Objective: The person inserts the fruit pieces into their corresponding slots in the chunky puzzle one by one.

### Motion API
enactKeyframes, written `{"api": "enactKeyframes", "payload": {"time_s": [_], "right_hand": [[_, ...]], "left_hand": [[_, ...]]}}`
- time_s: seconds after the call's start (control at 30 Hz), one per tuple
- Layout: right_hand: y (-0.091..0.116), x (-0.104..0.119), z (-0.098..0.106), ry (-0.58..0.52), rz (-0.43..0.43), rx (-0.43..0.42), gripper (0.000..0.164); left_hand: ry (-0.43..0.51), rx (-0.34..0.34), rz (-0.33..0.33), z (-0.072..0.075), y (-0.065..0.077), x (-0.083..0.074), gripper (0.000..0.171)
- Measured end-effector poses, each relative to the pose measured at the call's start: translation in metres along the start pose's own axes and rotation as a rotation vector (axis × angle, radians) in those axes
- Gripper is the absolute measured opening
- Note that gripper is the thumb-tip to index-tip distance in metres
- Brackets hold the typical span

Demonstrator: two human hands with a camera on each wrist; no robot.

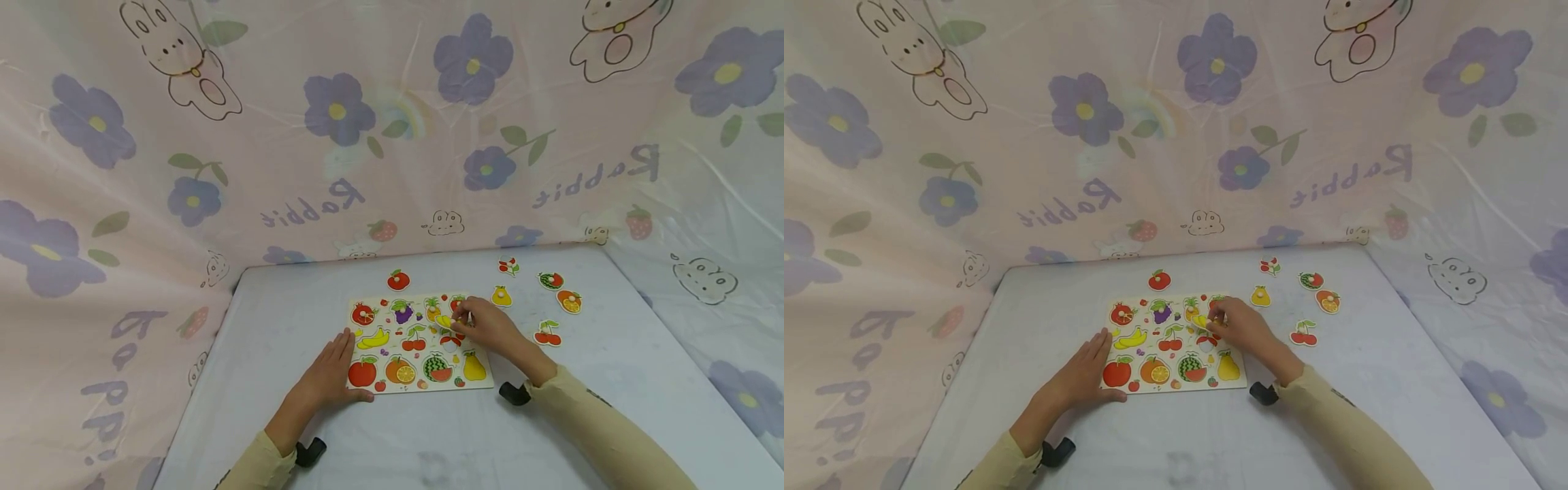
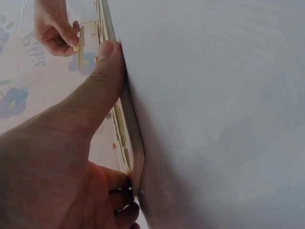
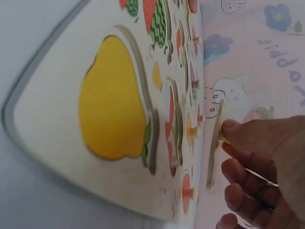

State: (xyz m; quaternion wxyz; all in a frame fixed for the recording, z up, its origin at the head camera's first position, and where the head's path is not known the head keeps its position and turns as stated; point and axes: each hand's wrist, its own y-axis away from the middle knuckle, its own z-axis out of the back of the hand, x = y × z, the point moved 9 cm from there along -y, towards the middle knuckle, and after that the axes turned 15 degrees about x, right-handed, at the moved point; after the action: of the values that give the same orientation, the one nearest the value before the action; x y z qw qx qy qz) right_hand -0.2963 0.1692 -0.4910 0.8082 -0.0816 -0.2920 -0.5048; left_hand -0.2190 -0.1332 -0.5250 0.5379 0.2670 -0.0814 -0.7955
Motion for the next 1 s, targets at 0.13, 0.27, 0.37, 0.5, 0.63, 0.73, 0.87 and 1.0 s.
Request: {"api": "enactKeyframes", "payload": {"time_s": [0.13,0.27,0.37,0.5,0.63,0.73,0.87,1.0], "right_hand": [[-0.005,0.007,-0.006,0.002,0.017,0.006,0.012],[-0.01,0.016,-0.009,-0.003,0.046,0.003,0.012],[-0.013,0.024,-0.012,-0.016,0.067,0.004,0.013],[-0.018,0.032,-0.017,0.007,0.081,0.012,0.014],[-0.022,0.038,-0.022,0.044,0.094,0.011,0.014],[-0.025,0.044,-0.025,0.059,0.111,0.009,0.013],[-0.028,0.055,-0.028,0.087,0.142,0.003,0.015],[-0.032,0.066,-0.03,0.093,0.161,0.008,0.015]], "left_hand": [[-0.011,0.004,0.0,-0.001,-0.001,0.001,0.129],[-0.018,0.016,0.009,-0.002,-0.002,0.002,0.129],[-0.013,0.013,0.011,-0.002,-0.003,0.003,0.129],[-0.024,0.01,0.016,-0.003,-0.003,0.003,0.129],[-0.036,0.012,0.02,-0.005,-0.003,0.004,0.13],[-0.036,0.007,0.016,-0.005,-0.003,0.004,0.13],[-0.038,0.006,0.018,-0.005,-0.004,0.005,0.13],[-0.036,0.009,0.016,-0.004,-0.003,0.004,0.129]]}}
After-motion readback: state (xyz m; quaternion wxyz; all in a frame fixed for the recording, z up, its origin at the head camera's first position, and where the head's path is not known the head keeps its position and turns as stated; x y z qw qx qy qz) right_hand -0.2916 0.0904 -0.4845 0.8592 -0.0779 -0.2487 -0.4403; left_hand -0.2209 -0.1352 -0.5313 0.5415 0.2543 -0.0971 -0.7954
